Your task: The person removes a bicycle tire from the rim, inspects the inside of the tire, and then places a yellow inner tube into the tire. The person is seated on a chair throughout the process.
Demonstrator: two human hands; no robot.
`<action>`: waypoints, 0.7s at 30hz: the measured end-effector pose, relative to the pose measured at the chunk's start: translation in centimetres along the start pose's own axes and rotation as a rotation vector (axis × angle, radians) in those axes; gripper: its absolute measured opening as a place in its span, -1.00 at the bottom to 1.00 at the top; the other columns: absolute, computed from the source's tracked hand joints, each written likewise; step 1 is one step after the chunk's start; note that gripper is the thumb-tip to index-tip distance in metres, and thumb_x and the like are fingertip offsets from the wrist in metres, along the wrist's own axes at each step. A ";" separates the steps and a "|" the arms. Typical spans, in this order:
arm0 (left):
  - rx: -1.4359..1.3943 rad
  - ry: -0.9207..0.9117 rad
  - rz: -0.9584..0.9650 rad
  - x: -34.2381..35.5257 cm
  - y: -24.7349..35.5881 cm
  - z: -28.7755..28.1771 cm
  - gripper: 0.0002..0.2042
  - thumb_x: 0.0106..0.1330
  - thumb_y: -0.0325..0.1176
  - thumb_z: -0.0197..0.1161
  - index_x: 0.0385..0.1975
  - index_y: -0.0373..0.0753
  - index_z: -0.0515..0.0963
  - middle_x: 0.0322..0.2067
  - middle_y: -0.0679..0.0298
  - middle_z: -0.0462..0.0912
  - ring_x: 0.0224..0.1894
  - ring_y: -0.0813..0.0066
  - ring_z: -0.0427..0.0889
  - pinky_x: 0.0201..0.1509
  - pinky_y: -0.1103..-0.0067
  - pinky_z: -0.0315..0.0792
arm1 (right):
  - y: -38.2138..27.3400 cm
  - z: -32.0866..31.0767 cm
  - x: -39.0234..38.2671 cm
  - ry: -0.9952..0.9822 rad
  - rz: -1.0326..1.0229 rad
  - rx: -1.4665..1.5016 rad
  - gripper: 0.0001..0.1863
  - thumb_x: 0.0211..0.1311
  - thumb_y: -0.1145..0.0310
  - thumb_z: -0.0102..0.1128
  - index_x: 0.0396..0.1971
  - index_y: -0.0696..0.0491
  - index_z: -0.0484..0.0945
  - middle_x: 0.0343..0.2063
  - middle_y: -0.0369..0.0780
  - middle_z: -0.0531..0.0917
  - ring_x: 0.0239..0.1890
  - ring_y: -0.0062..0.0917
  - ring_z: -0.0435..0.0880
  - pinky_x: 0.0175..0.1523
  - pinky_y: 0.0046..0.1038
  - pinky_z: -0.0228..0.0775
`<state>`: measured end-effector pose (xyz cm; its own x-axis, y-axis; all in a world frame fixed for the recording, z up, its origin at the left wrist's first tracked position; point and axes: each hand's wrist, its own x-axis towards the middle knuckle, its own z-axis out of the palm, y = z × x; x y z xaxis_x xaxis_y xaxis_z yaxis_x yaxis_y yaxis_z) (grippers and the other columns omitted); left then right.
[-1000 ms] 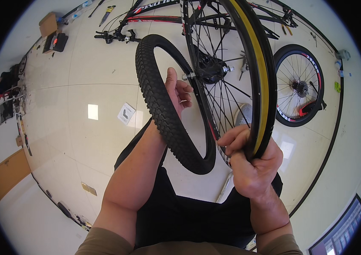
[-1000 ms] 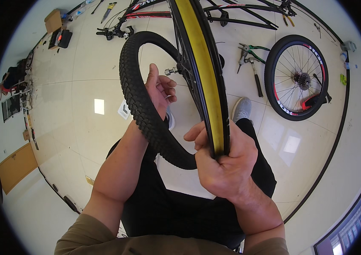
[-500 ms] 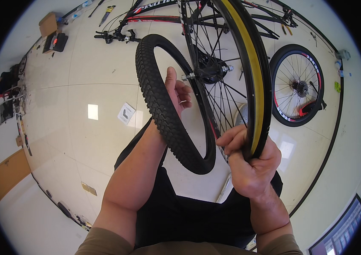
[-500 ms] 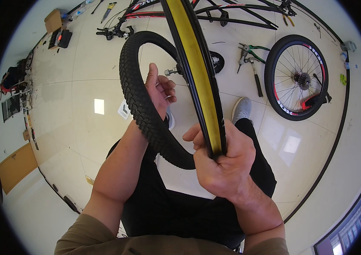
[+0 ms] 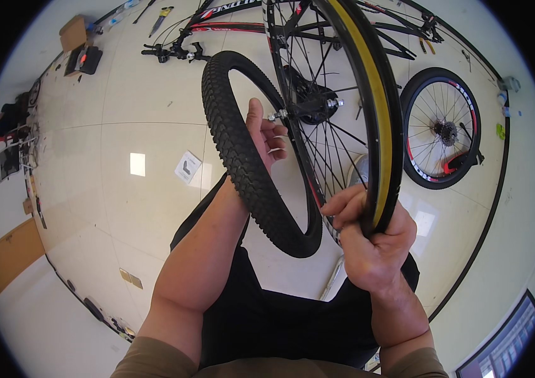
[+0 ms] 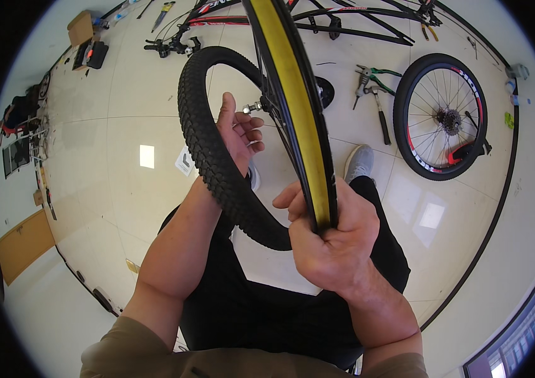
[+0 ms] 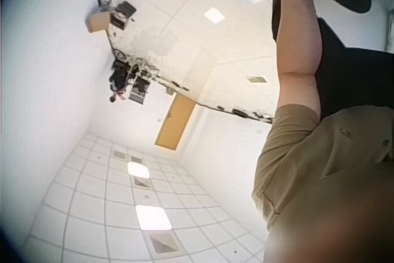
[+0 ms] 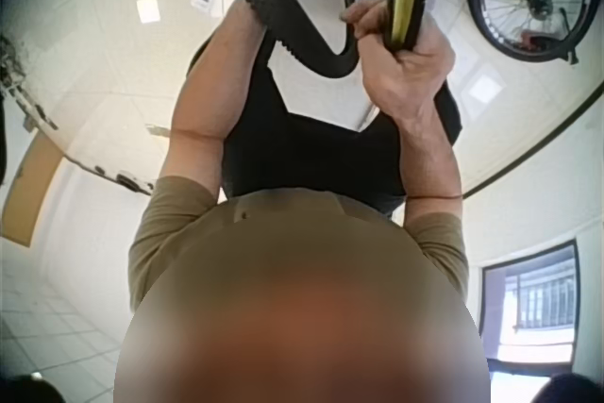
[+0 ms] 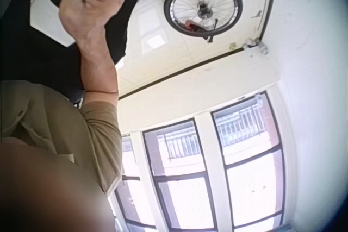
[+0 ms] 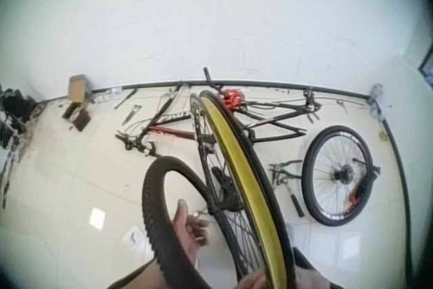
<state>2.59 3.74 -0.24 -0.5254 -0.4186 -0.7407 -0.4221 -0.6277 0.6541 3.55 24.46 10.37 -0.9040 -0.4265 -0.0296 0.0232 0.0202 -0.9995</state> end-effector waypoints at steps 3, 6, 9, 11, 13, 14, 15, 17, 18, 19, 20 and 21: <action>-0.002 0.011 -0.002 0.1 0.0 0.3 -0.42 0.33 0.36 0.23 -0.55 -0.07 0.36 -0.57 0.31 0.51 -0.53 0.45 0.47 -0.35 0.47 0.39 | 1.1 0.4 0.1 0.036 -0.008 -0.023 -0.81 0.00 0.79 0.02 -0.46 0.18 0.49 -0.46 -0.16 0.69 -0.46 -0.66 0.59 -0.34 -0.58 0.45; 0.017 -0.002 0.013 0.5 -0.1 -0.3 -0.39 0.30 0.36 0.26 -0.64 -0.02 0.23 -0.69 0.38 0.31 -0.60 0.44 0.37 -0.40 0.45 0.31 | 1.9 1.3 0.3 0.054 0.052 -0.024 -0.80 0.04 0.81 -0.06 -0.48 0.19 0.49 -0.41 -0.15 0.67 -0.37 -0.58 0.59 -0.27 -0.53 0.41; -0.064 -0.076 0.035 0.9 -0.5 -0.3 -0.42 0.35 0.35 0.20 -0.62 -0.04 0.37 -0.65 0.37 0.44 -0.56 0.45 0.41 -0.36 0.45 0.35 | 4.0 2.6 0.6 0.101 0.110 -0.080 -0.80 0.05 0.77 0.02 -0.42 0.17 0.56 -0.47 -0.27 0.67 -0.46 -0.65 0.57 -0.32 -0.55 0.41; -0.063 -0.203 0.100 1.0 -0.7 -0.5 -0.41 0.39 0.41 0.05 -0.41 -0.08 0.53 -0.52 0.38 0.57 -0.44 0.52 0.54 -0.30 0.50 0.42 | 5.8 3.6 1.0 0.121 0.046 -0.189 -0.82 0.08 0.69 0.08 -0.35 0.17 0.62 -0.51 -0.21 0.67 -0.51 -0.63 0.58 -0.35 -0.54 0.41; -0.086 -0.235 0.098 0.4 -0.6 0.2 -0.33 0.36 0.47 -0.01 -0.17 -0.11 0.56 -0.40 0.33 0.64 -0.36 0.51 0.59 -0.25 0.49 0.46 | 6.6 4.3 1.4 0.097 0.143 -0.251 -0.84 0.10 0.65 0.09 -0.34 0.18 0.61 -0.49 -0.12 0.69 -0.48 -0.48 0.66 -0.32 -0.44 0.47; -0.092 -0.284 0.094 0.4 -0.6 0.3 -0.31 0.36 0.47 -0.01 -0.08 -0.14 0.54 -0.38 0.27 0.65 -0.31 0.45 0.61 -0.17 0.44 0.47 | 7.4 4.6 1.7 0.101 0.133 -0.277 -0.84 0.10 0.63 0.10 -0.33 0.18 0.61 -0.47 -0.08 0.69 -0.45 -0.38 0.67 -0.29 -0.38 0.49; -0.099 -0.328 0.087 0.4 -0.6 0.1 -0.28 0.35 0.47 -0.01 0.00 -0.17 0.51 -0.36 0.22 0.66 -0.25 0.39 0.63 -0.10 0.39 0.48 | 8.2 5.1 2.0 0.101 0.125 -0.302 -0.85 0.10 0.62 0.11 -0.31 0.18 0.60 -0.45 -0.05 0.69 -0.43 -0.27 0.69 -0.27 -0.32 0.50; -0.110 -0.411 0.058 0.2 -0.7 -0.1 -0.24 0.35 0.47 -0.02 0.08 -0.20 0.48 -0.34 0.15 0.67 -0.19 0.31 0.66 -0.02 0.34 0.50 | 9.2 5.7 1.9 0.106 0.117 -0.351 -0.84 0.09 0.60 0.13 -0.30 0.18 0.58 -0.42 0.02 0.68 -0.36 -0.09 0.69 -0.22 -0.21 0.51; -0.115 -0.442 0.037 -0.4 -0.4 -0.1 -0.24 0.35 0.47 -0.02 0.08 -0.20 0.48 -0.33 0.14 0.68 -0.19 0.29 0.67 -0.02 0.34 0.51 | 9.2 6.1 1.9 0.102 0.116 -0.372 -0.84 0.09 0.59 0.15 -0.29 0.18 0.56 -0.41 0.05 0.67 -0.33 -0.01 0.68 -0.19 -0.16 0.51; -0.122 -0.473 0.015 -0.6 -0.3 -0.2 -0.24 0.35 0.47 -0.02 0.07 -0.20 0.49 -0.32 0.13 0.69 -0.19 0.27 0.68 -0.02 0.33 0.52 | 9.4 6.5 1.8 0.099 0.116 -0.394 -0.83 0.08 0.58 0.16 -0.28 0.18 0.55 -0.39 0.08 0.66 -0.29 0.07 0.67 -0.16 -0.11 0.51; -0.169 -0.542 0.002 -0.2 -0.5 -0.4 -0.26 0.36 0.46 -0.03 0.07 -0.18 0.49 -0.36 0.13 0.71 -0.20 0.23 0.69 -0.01 0.31 0.54 | 9.6 7.0 1.6 0.090 0.127 -0.386 -0.82 0.07 0.58 0.17 -0.27 0.16 0.51 -0.39 0.10 0.63 -0.26 0.13 0.63 -0.15 -0.06 0.48; -0.180 -0.532 -0.012 -0.3 -0.4 -0.4 -0.27 0.36 0.46 -0.03 0.06 -0.18 0.49 -0.39 0.13 0.71 -0.21 0.23 0.70 -0.01 0.31 0.54 | 9.7 7.2 1.5 0.091 0.119 -0.396 -0.81 0.07 0.58 0.16 -0.26 0.17 0.50 -0.38 0.10 0.63 -0.25 0.12 0.63 -0.14 -0.06 0.48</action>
<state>3.25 3.85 -0.39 -0.8413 -0.0515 -0.5382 -0.3219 -0.7521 0.5751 5.46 17.50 0.59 -0.9393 -0.3192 -0.1256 -0.0205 0.4179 -0.9083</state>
